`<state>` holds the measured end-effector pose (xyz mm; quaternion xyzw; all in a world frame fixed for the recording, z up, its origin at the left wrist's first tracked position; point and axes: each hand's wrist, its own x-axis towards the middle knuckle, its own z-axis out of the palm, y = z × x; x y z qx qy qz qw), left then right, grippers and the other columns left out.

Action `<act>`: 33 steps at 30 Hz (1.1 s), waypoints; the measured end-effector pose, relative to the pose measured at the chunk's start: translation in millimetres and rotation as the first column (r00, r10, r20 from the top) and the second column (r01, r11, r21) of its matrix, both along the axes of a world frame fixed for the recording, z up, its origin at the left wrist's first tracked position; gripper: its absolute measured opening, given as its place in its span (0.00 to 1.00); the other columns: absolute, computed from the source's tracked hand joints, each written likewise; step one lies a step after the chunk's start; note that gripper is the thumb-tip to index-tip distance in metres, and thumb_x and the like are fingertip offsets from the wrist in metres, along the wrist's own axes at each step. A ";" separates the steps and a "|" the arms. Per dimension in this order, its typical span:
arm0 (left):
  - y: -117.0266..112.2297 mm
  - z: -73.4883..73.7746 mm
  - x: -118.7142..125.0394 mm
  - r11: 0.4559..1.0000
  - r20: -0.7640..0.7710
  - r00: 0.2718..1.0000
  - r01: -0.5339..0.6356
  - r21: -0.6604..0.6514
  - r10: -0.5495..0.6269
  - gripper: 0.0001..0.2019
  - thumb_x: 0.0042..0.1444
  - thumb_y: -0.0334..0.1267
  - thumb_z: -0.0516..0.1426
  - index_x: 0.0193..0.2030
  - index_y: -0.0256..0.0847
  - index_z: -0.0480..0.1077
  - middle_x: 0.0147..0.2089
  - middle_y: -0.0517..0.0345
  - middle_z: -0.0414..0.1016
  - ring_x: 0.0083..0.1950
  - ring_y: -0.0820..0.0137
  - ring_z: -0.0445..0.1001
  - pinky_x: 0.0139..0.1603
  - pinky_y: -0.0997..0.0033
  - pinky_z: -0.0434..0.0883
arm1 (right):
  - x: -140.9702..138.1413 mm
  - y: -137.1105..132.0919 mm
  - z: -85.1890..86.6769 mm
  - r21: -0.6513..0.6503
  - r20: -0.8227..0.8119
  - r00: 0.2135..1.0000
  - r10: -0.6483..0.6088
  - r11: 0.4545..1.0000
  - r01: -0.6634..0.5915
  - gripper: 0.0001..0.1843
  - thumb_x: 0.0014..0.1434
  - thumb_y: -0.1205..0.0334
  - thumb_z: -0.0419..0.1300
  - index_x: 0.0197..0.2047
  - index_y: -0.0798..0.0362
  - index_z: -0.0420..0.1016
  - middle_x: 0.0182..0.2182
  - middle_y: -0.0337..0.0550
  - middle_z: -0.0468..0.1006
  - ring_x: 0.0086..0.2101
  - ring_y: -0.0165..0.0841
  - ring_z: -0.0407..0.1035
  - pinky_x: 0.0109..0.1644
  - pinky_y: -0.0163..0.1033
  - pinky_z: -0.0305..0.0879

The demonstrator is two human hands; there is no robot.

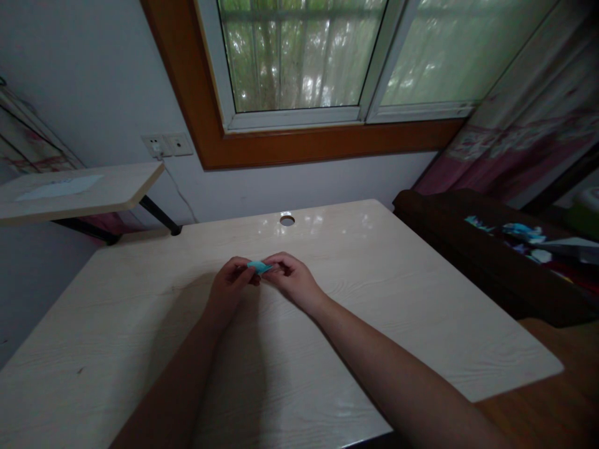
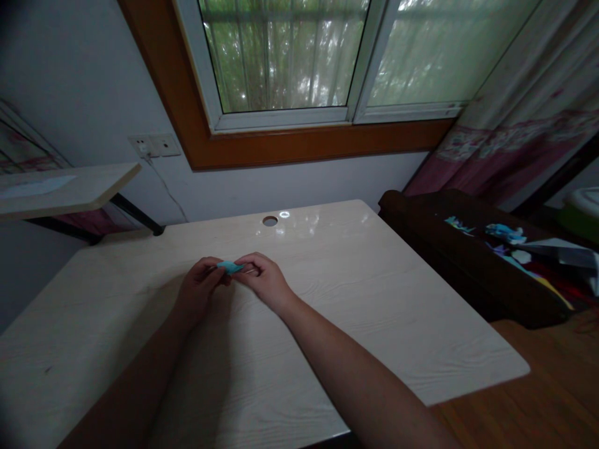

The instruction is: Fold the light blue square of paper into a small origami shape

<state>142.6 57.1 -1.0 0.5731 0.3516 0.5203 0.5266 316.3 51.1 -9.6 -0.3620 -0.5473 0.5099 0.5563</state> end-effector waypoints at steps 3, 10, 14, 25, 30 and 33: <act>-1.0 1.1 1.3 0.999 0.051 0.998 0.035 -0.010 -0.034 0.06 0.56 0.39 0.61 0.37 0.40 0.72 0.35 0.59 0.72 0.34 0.73 0.73 0.37 0.71 0.72 | 1.6 1.1 -3.6 0.006 0.072 0.997 -0.037 0.999 0.036 0.11 0.51 0.58 0.68 0.38 0.51 0.78 0.26 0.36 0.72 0.27 0.28 0.65 0.31 0.33 0.60; -0.2 3.9 1.7 0.997 0.010 0.997 0.074 0.021 -0.074 0.05 0.56 0.38 0.61 0.35 0.39 0.72 0.33 0.59 0.70 0.32 0.74 0.68 0.34 0.74 0.67 | 3.8 1.1 -5.8 0.012 0.161 0.984 -0.073 0.997 0.072 0.08 0.53 0.57 0.66 0.34 0.51 0.79 0.29 0.40 0.77 0.31 0.32 0.70 0.37 0.36 0.65; 1.1 2.5 0.7 0.997 -0.027 0.998 0.052 0.061 -0.050 0.05 0.56 0.38 0.61 0.34 0.39 0.73 0.32 0.59 0.69 0.32 0.74 0.67 0.33 0.73 0.65 | 4.3 0.8 -5.2 0.057 0.204 0.974 -0.097 0.995 0.087 0.07 0.53 0.58 0.66 0.34 0.50 0.79 0.31 0.40 0.78 0.33 0.32 0.71 0.38 0.37 0.65; 2.1 1.1 -0.9 0.998 0.056 0.998 0.015 0.067 -0.019 0.04 0.53 0.35 0.64 0.31 0.39 0.73 0.35 0.59 0.69 0.33 0.74 0.66 0.34 0.74 0.65 | 4.3 -1.4 -1.7 0.083 0.235 0.965 -0.118 0.991 0.102 0.05 0.54 0.60 0.65 0.33 0.51 0.79 0.30 0.40 0.79 0.32 0.32 0.72 0.38 0.36 0.66; 2.1 0.1 -1.2 0.998 0.148 0.987 0.053 0.031 -0.057 0.03 0.53 0.34 0.63 0.31 0.39 0.73 0.38 0.58 0.68 0.36 0.74 0.67 0.36 0.74 0.66 | 5.0 -3.8 5.5 0.152 0.286 0.948 -0.142 0.983 0.102 0.03 0.56 0.62 0.64 0.33 0.51 0.79 0.30 0.41 0.79 0.32 0.32 0.71 0.38 0.37 0.66; 1.8 0.1 -0.9 0.997 0.149 0.985 0.080 0.024 -0.083 0.03 0.55 0.34 0.62 0.32 0.39 0.72 0.38 0.59 0.67 0.35 0.75 0.66 0.36 0.74 0.66 | 5.7 -5.0 9.4 0.209 0.311 0.936 -0.164 0.973 0.101 0.03 0.56 0.63 0.64 0.33 0.51 0.79 0.31 0.40 0.78 0.33 0.32 0.71 0.39 0.36 0.65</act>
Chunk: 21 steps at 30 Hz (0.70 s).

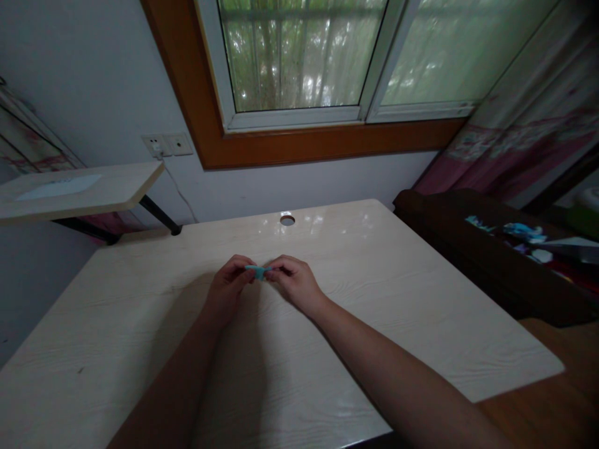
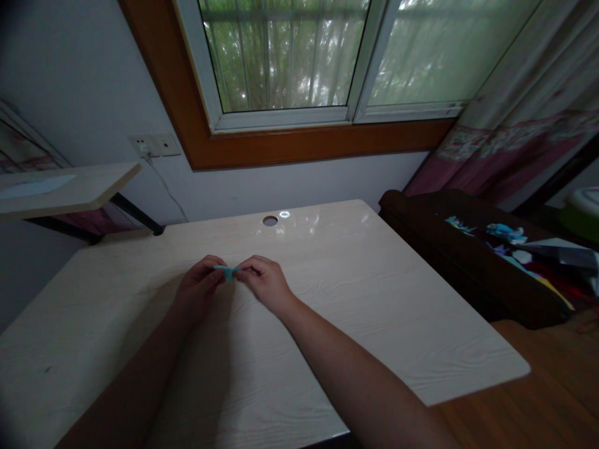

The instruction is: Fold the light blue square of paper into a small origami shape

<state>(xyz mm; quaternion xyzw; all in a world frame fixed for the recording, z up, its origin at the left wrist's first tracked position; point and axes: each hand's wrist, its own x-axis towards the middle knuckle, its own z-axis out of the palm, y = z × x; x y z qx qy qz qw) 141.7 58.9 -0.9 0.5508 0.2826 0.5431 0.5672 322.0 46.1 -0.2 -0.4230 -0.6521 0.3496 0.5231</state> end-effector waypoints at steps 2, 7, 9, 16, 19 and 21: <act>-0.3 0.2 0.4 1.000 -0.013 1.000 0.011 0.002 -0.011 0.03 0.56 0.34 0.61 0.33 0.39 0.71 0.37 0.59 0.67 0.35 0.75 0.67 0.36 0.74 0.66 | 0.2 -0.7 1.3 0.017 0.005 1.000 -0.004 1.000 0.004 0.02 0.56 0.63 0.64 0.33 0.51 0.79 0.30 0.40 0.78 0.33 0.32 0.71 0.39 0.36 0.65; 0.1 -3.2 0.8 0.999 -0.065 0.997 -0.035 0.006 0.035 0.04 0.55 0.35 0.62 0.36 0.40 0.71 0.37 0.59 0.69 0.35 0.74 0.68 0.37 0.74 0.67 | 0.3 -0.9 0.0 0.036 -0.007 1.000 -0.017 0.999 0.017 0.02 0.56 0.62 0.65 0.34 0.51 0.79 0.31 0.40 0.77 0.32 0.32 0.70 0.37 0.36 0.64; 0.8 -5.5 0.9 0.997 -0.066 0.995 -0.072 -0.003 0.072 0.10 0.53 0.34 0.63 0.42 0.42 0.70 0.37 0.59 0.71 0.35 0.74 0.70 0.37 0.74 0.68 | 0.6 -0.6 -0.7 0.048 0.000 1.000 -0.022 0.999 0.022 0.02 0.57 0.62 0.65 0.35 0.51 0.79 0.31 0.40 0.77 0.33 0.32 0.70 0.37 0.35 0.64; 2.2 -3.0 -1.5 0.987 -0.177 0.980 -0.061 0.151 0.087 0.08 0.53 0.36 0.64 0.40 0.41 0.72 0.37 0.58 0.71 0.38 0.72 0.71 0.39 0.72 0.70 | 2.3 -0.8 4.2 0.119 0.046 0.999 0.010 0.993 -0.015 0.04 0.60 0.64 0.62 0.37 0.49 0.79 0.33 0.40 0.77 0.36 0.32 0.70 0.42 0.37 0.65; 1.7 0.4 -3.2 0.976 -0.210 0.975 -0.032 0.215 0.079 0.07 0.53 0.35 0.63 0.40 0.41 0.73 0.38 0.56 0.70 0.39 0.70 0.71 0.40 0.70 0.71 | 3.3 -1.2 7.3 0.147 0.050 0.999 0.017 0.989 -0.024 0.05 0.61 0.65 0.61 0.39 0.49 0.79 0.35 0.41 0.77 0.38 0.33 0.70 0.45 0.38 0.66; 0.9 1.8 -3.8 0.967 -0.225 0.969 -0.039 0.252 0.098 0.08 0.53 0.35 0.63 0.41 0.41 0.74 0.39 0.55 0.70 0.40 0.69 0.71 0.39 0.69 0.72 | 3.6 -1.6 8.2 0.155 0.063 0.998 0.025 0.987 -0.034 0.06 0.61 0.65 0.60 0.39 0.48 0.79 0.35 0.42 0.77 0.39 0.33 0.70 0.45 0.39 0.66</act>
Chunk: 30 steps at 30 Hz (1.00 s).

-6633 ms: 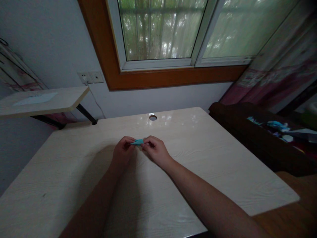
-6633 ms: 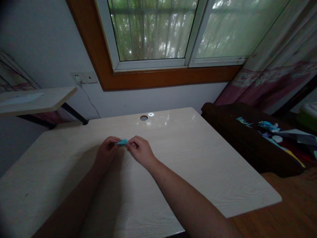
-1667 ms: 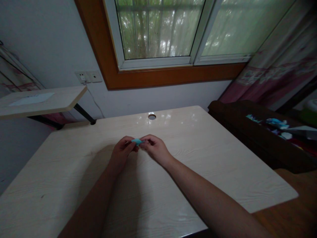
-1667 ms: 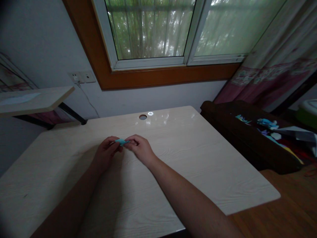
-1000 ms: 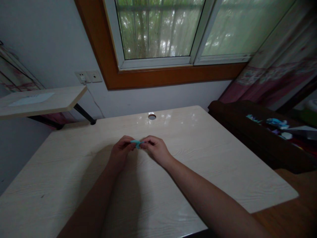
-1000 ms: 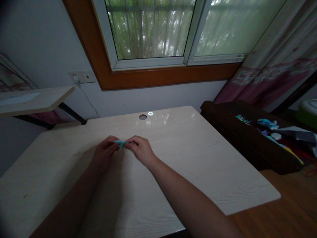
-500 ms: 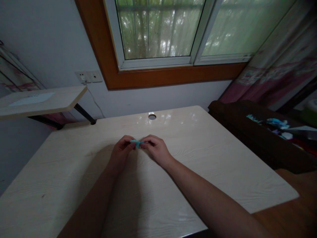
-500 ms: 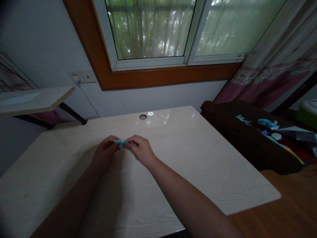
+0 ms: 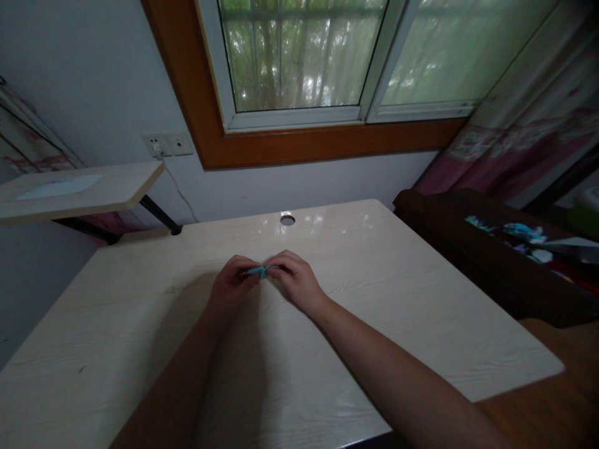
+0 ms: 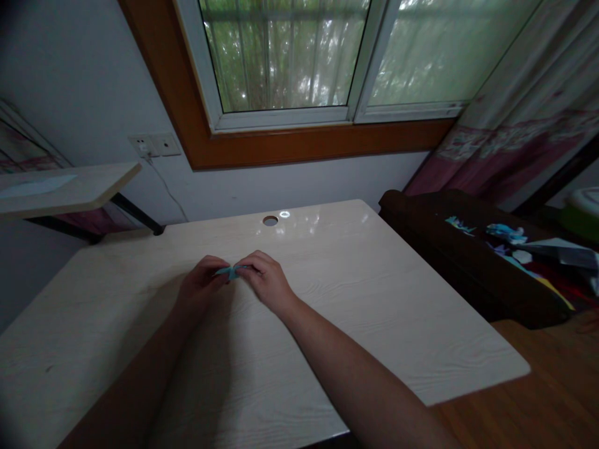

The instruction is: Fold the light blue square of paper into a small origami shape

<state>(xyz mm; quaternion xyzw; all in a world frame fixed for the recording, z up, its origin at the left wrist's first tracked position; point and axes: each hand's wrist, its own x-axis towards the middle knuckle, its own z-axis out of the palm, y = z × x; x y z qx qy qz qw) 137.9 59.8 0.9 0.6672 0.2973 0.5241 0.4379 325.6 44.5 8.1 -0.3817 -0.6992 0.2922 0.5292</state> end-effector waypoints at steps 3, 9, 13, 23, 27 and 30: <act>-1.3 1.1 -0.4 0.999 -0.044 0.999 -0.024 0.030 0.025 0.07 0.53 0.36 0.63 0.40 0.41 0.75 0.39 0.53 0.70 0.40 0.68 0.71 0.38 0.69 0.72 | 0.0 -0.6 -0.2 0.006 0.025 1.000 0.011 1.000 -0.012 0.06 0.62 0.65 0.59 0.39 0.48 0.78 0.36 0.42 0.76 0.39 0.34 0.70 0.45 0.40 0.66; -2.2 1.0 -0.2 0.998 -0.059 0.998 -0.026 0.050 0.029 0.05 0.54 0.34 0.63 0.39 0.42 0.75 0.37 0.55 0.70 0.36 0.70 0.72 0.36 0.70 0.73 | -0.5 -0.8 -0.3 0.027 0.032 0.999 0.010 1.000 -0.011 0.06 0.62 0.65 0.59 0.39 0.48 0.78 0.35 0.42 0.76 0.39 0.34 0.70 0.45 0.39 0.66; -1.8 1.6 -0.1 0.998 -0.072 0.997 -0.036 0.048 0.039 0.04 0.54 0.35 0.63 0.37 0.41 0.76 0.36 0.56 0.70 0.35 0.70 0.72 0.34 0.70 0.74 | -0.5 -0.9 0.1 0.033 0.021 1.000 0.016 0.999 -0.017 0.06 0.62 0.65 0.59 0.38 0.49 0.78 0.35 0.41 0.76 0.39 0.33 0.70 0.45 0.39 0.66; -1.9 3.4 -2.3 0.992 -0.121 0.990 -0.059 0.109 0.072 0.03 0.55 0.36 0.62 0.36 0.41 0.76 0.36 0.54 0.71 0.36 0.70 0.72 0.34 0.71 0.73 | 0.2 -2.0 0.3 0.049 0.026 1.000 0.008 0.999 -0.009 0.06 0.62 0.65 0.59 0.38 0.47 0.79 0.35 0.41 0.77 0.39 0.34 0.71 0.45 0.40 0.67; -2.1 3.3 -0.9 0.997 -0.058 0.997 -0.053 0.063 0.056 0.04 0.53 0.36 0.63 0.36 0.41 0.76 0.39 0.53 0.71 0.39 0.68 0.72 0.37 0.70 0.73 | 1.7 -2.9 0.0 0.103 0.044 0.999 0.000 0.995 -0.004 0.07 0.63 0.64 0.58 0.40 0.47 0.79 0.36 0.42 0.77 0.39 0.34 0.71 0.46 0.41 0.68; -3.8 4.1 1.1 0.999 0.042 0.999 -0.031 -0.033 0.032 0.07 0.54 0.37 0.63 0.40 0.41 0.75 0.43 0.53 0.70 0.39 0.69 0.73 0.39 0.68 0.75 | 3.6 -4.4 -0.4 0.131 0.082 0.996 -0.020 0.991 0.009 0.09 0.64 0.63 0.57 0.43 0.46 0.79 0.38 0.44 0.77 0.40 0.35 0.71 0.46 0.42 0.68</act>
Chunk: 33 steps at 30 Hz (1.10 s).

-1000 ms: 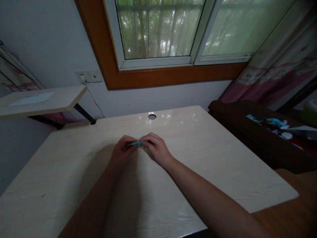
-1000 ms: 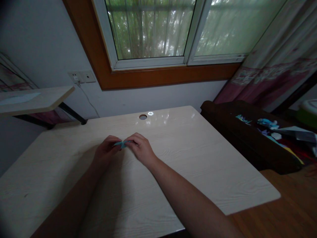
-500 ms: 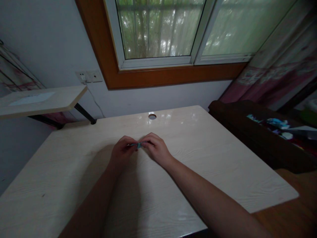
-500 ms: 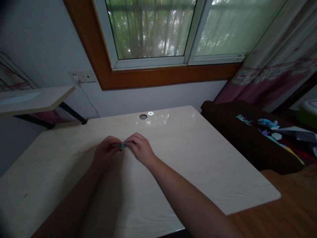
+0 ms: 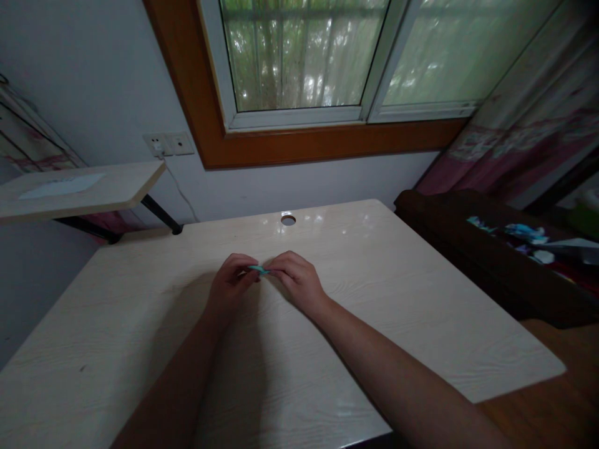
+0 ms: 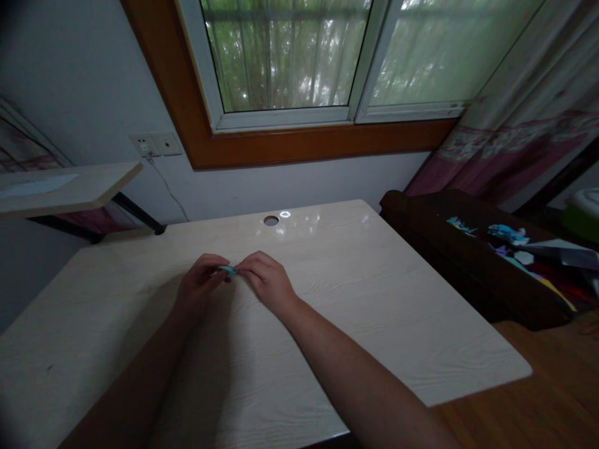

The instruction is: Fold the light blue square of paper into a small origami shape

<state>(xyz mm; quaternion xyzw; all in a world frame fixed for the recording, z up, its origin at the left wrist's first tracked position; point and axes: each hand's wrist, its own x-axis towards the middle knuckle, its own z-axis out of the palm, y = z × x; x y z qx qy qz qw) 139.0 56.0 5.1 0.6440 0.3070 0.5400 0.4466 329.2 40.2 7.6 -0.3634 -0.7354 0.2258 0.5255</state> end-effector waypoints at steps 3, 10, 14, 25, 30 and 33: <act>-1.4 0.1 0.7 0.998 0.081 0.997 0.013 -0.056 -0.009 0.07 0.57 0.38 0.60 0.42 0.41 0.75 0.46 0.52 0.69 0.40 0.69 0.74 0.41 0.65 0.76 | 1.4 -1.2 -0.2 0.025 0.009 1.000 -0.025 0.999 0.024 0.10 0.65 0.64 0.56 0.44 0.45 0.79 0.39 0.44 0.76 0.41 0.35 0.71 0.47 0.41 0.69; -0.3 -2.4 1.4 0.996 0.019 0.996 0.085 -0.001 -0.085 0.06 0.55 0.35 0.62 0.40 0.41 0.75 0.47 0.53 0.68 0.44 0.68 0.73 0.43 0.64 0.77 | 1.5 -0.5 0.0 0.067 0.020 0.999 -0.035 0.997 0.033 0.12 0.64 0.67 0.56 0.45 0.45 0.79 0.41 0.45 0.75 0.43 0.35 0.70 0.48 0.43 0.69; 2.0 -5.4 2.0 0.999 -0.006 0.999 0.053 0.010 -0.053 0.06 0.52 0.35 0.64 0.38 0.42 0.75 0.47 0.52 0.69 0.47 0.66 0.72 0.45 0.63 0.77 | 0.2 0.0 -0.5 0.065 0.010 1.000 -0.026 0.998 0.025 0.13 0.64 0.68 0.55 0.45 0.44 0.78 0.42 0.45 0.75 0.44 0.36 0.70 0.49 0.43 0.69; 6.7 -8.1 -1.5 0.986 -0.117 0.986 -0.101 0.135 0.117 0.04 0.52 0.34 0.64 0.36 0.44 0.76 0.46 0.53 0.69 0.48 0.66 0.72 0.46 0.64 0.77 | -9.8 7.9 -15.9 -0.295 -0.388 0.921 0.015 0.945 -0.140 0.18 0.61 0.59 0.60 0.54 0.47 0.66 0.37 0.41 0.73 0.37 0.31 0.71 0.43 0.39 0.70; 6.2 -9.1 -0.1 0.982 -0.184 0.979 -0.058 0.178 0.091 0.03 0.53 0.33 0.63 0.36 0.44 0.75 0.47 0.53 0.68 0.47 0.66 0.72 0.42 0.67 0.77 | -13.5 8.6 -20.9 -0.350 -0.425 0.901 0.091 0.901 -0.256 0.23 0.59 0.58 0.61 0.56 0.47 0.63 0.31 0.36 0.70 0.31 0.29 0.70 0.38 0.36 0.68; 4.8 -8.2 0.9 0.980 -0.214 0.972 -0.056 0.191 0.097 0.03 0.54 0.34 0.62 0.36 0.44 0.74 0.47 0.53 0.68 0.48 0.66 0.71 0.43 0.68 0.76 | -12.3 7.6 -18.5 -0.331 -0.428 0.898 0.096 0.909 -0.255 0.21 0.59 0.59 0.61 0.55 0.47 0.64 0.31 0.35 0.69 0.31 0.29 0.69 0.36 0.34 0.66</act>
